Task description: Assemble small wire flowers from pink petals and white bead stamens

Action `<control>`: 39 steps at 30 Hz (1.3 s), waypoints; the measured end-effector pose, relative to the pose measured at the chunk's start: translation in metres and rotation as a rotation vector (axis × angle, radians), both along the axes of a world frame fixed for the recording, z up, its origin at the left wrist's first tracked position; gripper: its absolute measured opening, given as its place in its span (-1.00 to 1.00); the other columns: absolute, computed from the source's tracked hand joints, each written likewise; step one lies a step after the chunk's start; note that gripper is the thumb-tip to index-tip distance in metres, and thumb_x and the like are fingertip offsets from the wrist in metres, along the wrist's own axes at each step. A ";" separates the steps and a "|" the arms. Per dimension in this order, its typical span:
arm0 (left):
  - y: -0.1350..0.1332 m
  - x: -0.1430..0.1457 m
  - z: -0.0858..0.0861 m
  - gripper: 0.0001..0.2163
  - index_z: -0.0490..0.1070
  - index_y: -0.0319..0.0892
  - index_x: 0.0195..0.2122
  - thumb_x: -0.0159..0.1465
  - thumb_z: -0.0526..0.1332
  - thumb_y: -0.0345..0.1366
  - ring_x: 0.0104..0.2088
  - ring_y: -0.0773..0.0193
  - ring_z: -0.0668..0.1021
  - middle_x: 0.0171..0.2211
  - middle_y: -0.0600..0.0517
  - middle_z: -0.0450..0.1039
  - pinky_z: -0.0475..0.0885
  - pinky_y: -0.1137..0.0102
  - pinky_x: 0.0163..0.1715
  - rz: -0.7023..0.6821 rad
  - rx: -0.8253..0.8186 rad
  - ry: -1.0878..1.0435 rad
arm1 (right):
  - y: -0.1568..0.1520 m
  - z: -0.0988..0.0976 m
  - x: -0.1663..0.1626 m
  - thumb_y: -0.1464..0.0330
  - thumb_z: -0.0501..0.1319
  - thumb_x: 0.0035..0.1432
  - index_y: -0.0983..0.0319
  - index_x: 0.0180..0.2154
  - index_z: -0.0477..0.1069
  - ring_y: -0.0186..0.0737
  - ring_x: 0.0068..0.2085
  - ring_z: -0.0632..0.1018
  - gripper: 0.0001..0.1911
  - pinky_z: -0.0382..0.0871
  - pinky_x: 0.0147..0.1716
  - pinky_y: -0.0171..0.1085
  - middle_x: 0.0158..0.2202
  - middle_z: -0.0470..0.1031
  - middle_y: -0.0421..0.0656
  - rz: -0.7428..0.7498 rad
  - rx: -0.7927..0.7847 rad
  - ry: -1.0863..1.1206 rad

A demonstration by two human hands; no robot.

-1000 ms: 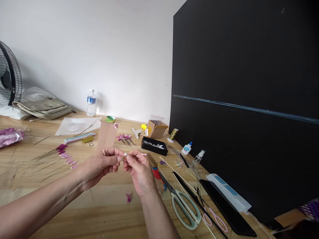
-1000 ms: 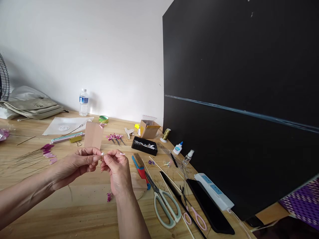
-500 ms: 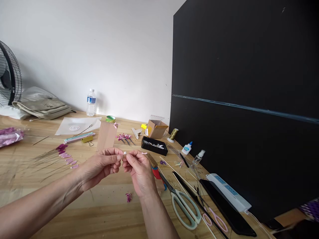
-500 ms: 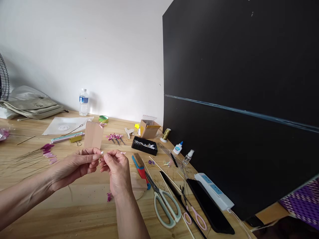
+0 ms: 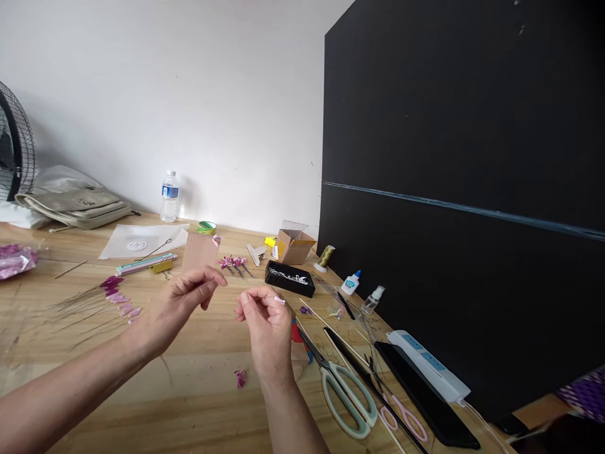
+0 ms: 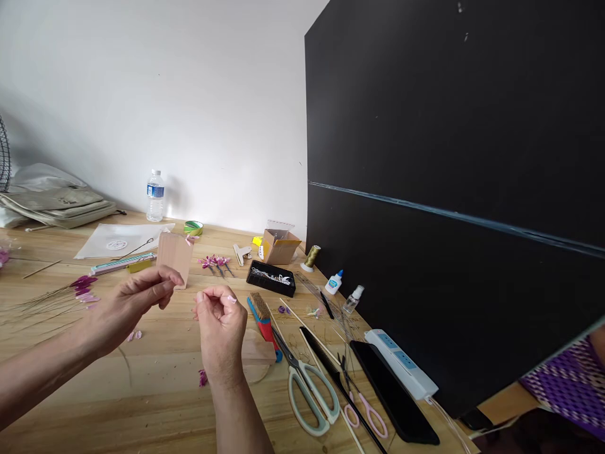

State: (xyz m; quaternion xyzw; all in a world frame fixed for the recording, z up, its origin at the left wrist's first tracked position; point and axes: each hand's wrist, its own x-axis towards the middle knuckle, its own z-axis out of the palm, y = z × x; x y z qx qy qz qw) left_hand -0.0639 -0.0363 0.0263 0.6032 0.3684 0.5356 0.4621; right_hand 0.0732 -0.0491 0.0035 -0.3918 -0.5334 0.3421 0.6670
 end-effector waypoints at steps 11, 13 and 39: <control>0.000 0.004 0.008 -0.89 0.45 -0.12 -0.60 0.00 0.24 -0.23 -0.48 0.25 0.38 -0.59 0.07 0.40 0.27 0.46 -0.48 -0.004 0.137 0.211 | -0.002 -0.005 0.000 0.39 0.12 0.02 0.24 -0.53 0.31 -0.34 -0.52 0.37 -0.88 0.26 -0.49 -0.36 -0.58 0.35 -0.23 -0.097 0.076 -0.221; 0.002 0.003 0.004 -0.92 0.45 -0.13 -0.57 -0.02 0.26 -0.25 -0.46 0.23 0.42 -0.56 0.05 0.44 0.29 0.45 -0.46 -0.010 0.162 0.221 | -0.002 -0.002 0.000 0.39 0.12 0.01 0.25 -0.55 0.30 -0.35 -0.52 0.36 -0.87 0.26 -0.50 -0.36 -0.58 0.34 -0.24 -0.065 0.041 -0.214; 0.003 -0.003 0.012 -0.92 0.53 -0.14 -0.57 0.01 0.26 -0.30 -0.41 0.20 0.44 -0.54 0.02 0.45 0.31 0.42 -0.37 0.017 0.042 0.124 | 0.001 0.000 0.004 0.35 0.21 -0.05 0.27 -0.55 0.34 -0.40 -0.59 0.34 -0.86 0.27 -0.55 -0.37 -0.62 0.37 -0.25 0.122 -0.047 0.145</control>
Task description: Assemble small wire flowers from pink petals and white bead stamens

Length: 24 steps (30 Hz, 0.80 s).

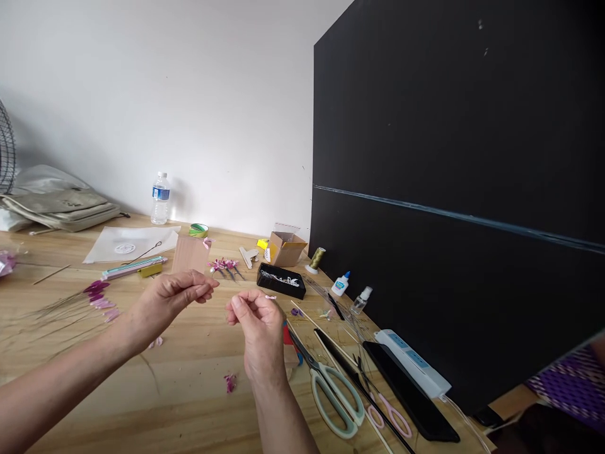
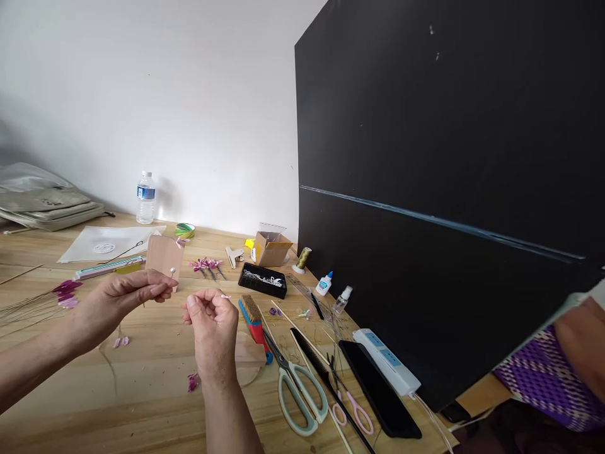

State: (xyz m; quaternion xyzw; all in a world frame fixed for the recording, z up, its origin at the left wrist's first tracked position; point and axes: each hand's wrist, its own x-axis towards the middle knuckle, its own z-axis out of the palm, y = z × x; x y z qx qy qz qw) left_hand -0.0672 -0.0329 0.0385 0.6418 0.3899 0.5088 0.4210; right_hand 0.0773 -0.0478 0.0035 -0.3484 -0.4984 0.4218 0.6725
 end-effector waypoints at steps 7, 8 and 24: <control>-0.001 0.003 -0.004 -0.99 0.48 -0.15 -0.57 -0.05 0.29 -0.39 -0.54 0.30 0.39 -0.61 0.07 0.39 0.28 0.44 -0.50 -0.052 0.052 -0.057 | -0.002 0.001 0.000 0.34 0.21 -0.05 0.26 -0.54 0.33 -0.39 -0.58 0.34 -0.86 0.28 -0.53 -0.35 -0.60 0.37 -0.24 -0.035 0.023 -0.008; -0.001 0.003 -0.005 -0.97 0.44 -0.14 -0.56 -0.04 0.28 -0.38 -0.56 0.32 0.37 -0.63 0.09 0.37 0.28 0.45 -0.52 -0.059 0.065 -0.069 | -0.002 0.002 0.000 0.34 0.21 -0.05 0.26 -0.54 0.33 -0.39 -0.58 0.34 -0.86 0.28 -0.52 -0.35 -0.61 0.36 -0.25 -0.038 0.024 -0.007; 0.003 -0.002 -0.004 -0.93 0.51 -0.13 -0.54 -0.01 0.23 -0.33 -0.53 0.30 0.39 -0.61 0.06 0.38 0.31 0.44 -0.48 -0.085 -0.024 0.075 | -0.003 0.019 0.016 0.39 0.17 -0.12 0.26 -0.57 0.32 -0.40 -0.58 0.32 -0.92 0.20 -0.54 -0.37 -0.62 0.36 -0.26 0.327 -0.198 -0.252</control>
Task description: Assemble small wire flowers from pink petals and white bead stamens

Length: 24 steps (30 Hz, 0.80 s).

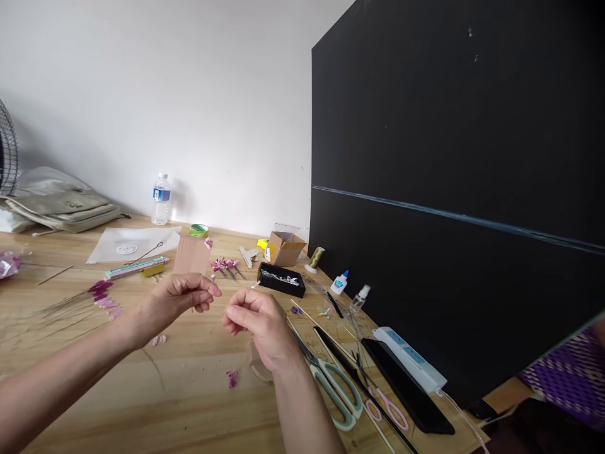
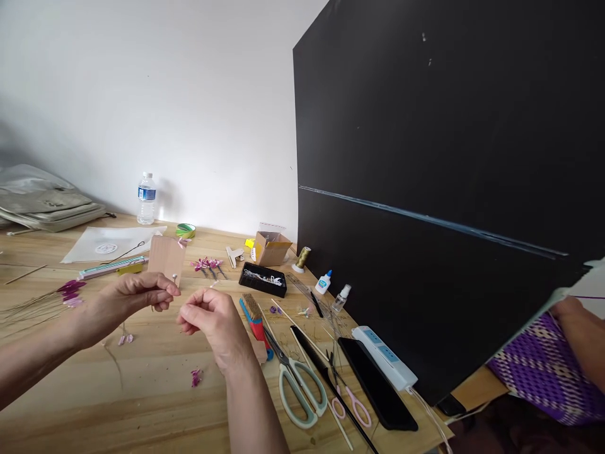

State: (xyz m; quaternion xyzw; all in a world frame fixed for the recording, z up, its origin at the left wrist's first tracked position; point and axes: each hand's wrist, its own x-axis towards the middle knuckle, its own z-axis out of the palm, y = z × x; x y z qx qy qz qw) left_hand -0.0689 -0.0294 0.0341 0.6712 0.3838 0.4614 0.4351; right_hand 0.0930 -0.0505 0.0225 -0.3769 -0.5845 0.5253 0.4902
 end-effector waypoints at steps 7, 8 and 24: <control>0.007 0.003 -0.006 -0.96 0.53 -0.16 -0.60 -0.11 0.30 -0.33 -0.53 0.29 0.45 -0.58 0.04 0.47 0.34 0.45 -0.51 -0.083 0.009 0.124 | -0.005 0.007 -0.008 0.57 0.06 -0.17 0.23 -0.64 0.21 -0.39 -0.57 0.25 -0.85 0.05 -0.58 -0.40 -0.66 0.24 -0.32 -0.346 0.364 -0.714; 0.006 0.004 -0.007 -0.94 0.53 -0.16 -0.58 -0.10 0.29 -0.31 -0.51 0.28 0.46 -0.56 0.03 0.48 0.35 0.44 -0.50 -0.080 0.021 0.140 | -0.006 0.006 -0.010 0.57 0.06 -0.17 0.23 -0.62 0.19 -0.40 -0.57 0.25 -0.85 0.04 -0.59 -0.41 -0.65 0.23 -0.32 -0.353 0.371 -0.736; 0.005 0.003 -0.011 -0.86 0.40 -0.18 -0.69 -0.01 0.18 -0.34 -0.65 0.43 0.33 -0.70 0.15 0.32 0.28 0.54 -0.63 -0.158 0.227 0.235 | -0.022 -0.007 -0.010 0.50 0.12 -0.07 0.21 -0.42 0.29 -0.37 -0.48 0.39 -0.90 0.19 -0.52 -0.42 -0.50 0.39 -0.28 -0.254 0.207 -0.552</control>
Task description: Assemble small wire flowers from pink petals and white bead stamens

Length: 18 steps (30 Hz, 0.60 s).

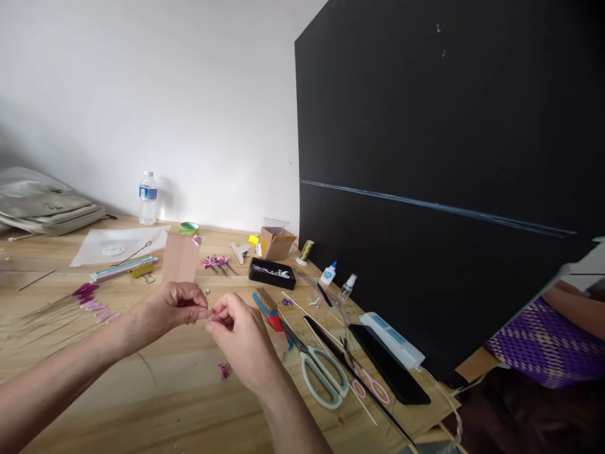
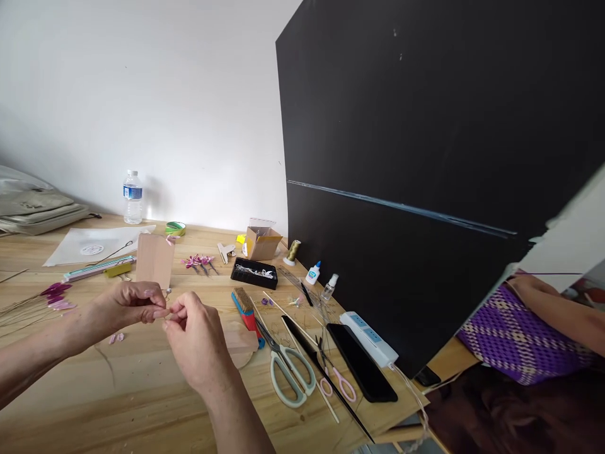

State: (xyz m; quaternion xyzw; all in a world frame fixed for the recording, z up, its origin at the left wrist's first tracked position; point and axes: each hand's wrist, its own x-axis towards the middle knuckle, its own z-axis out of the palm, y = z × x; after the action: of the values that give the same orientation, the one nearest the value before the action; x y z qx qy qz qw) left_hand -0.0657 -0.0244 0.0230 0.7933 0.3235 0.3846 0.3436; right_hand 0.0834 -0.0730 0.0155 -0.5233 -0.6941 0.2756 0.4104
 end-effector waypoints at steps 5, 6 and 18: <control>-0.004 0.001 0.004 -0.85 0.39 -0.19 -0.70 -0.02 0.18 -0.34 -0.66 0.42 0.31 -0.71 0.14 0.30 0.25 0.54 -0.66 0.083 0.052 -0.030 | -0.016 -0.009 0.034 0.52 0.07 -0.05 0.21 -0.49 0.27 -0.33 -0.44 0.40 -0.90 0.22 -0.45 -0.38 -0.50 0.37 -0.26 -0.064 0.018 -0.116; -0.005 0.001 0.006 -0.85 0.38 -0.19 -0.70 -0.02 0.18 -0.33 -0.66 0.42 0.31 -0.71 0.14 0.30 0.25 0.53 -0.66 0.110 0.039 -0.050 | -0.021 -0.013 0.049 0.51 0.06 -0.04 0.21 -0.51 0.26 -0.31 -0.43 0.40 -0.90 0.21 -0.44 -0.37 -0.50 0.37 -0.25 -0.135 0.015 -0.198; -0.020 0.010 0.014 -0.86 0.36 -0.17 -0.69 -0.04 0.21 -0.28 -0.60 0.37 0.32 -0.69 0.14 0.30 0.26 0.48 -0.58 0.271 -0.063 -0.257 | -0.044 -0.048 0.152 0.53 0.04 -0.07 0.19 -0.42 0.25 -0.19 -0.40 0.49 -0.85 0.12 -0.50 -0.35 -0.44 0.46 -0.17 -0.462 -0.341 -0.893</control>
State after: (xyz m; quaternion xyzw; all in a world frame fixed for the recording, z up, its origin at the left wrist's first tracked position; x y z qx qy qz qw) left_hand -0.0557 -0.0440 0.0366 0.6756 0.3928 0.5154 0.3516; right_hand 0.2358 -0.1172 -0.0327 -0.7883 -0.6132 0.0373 0.0341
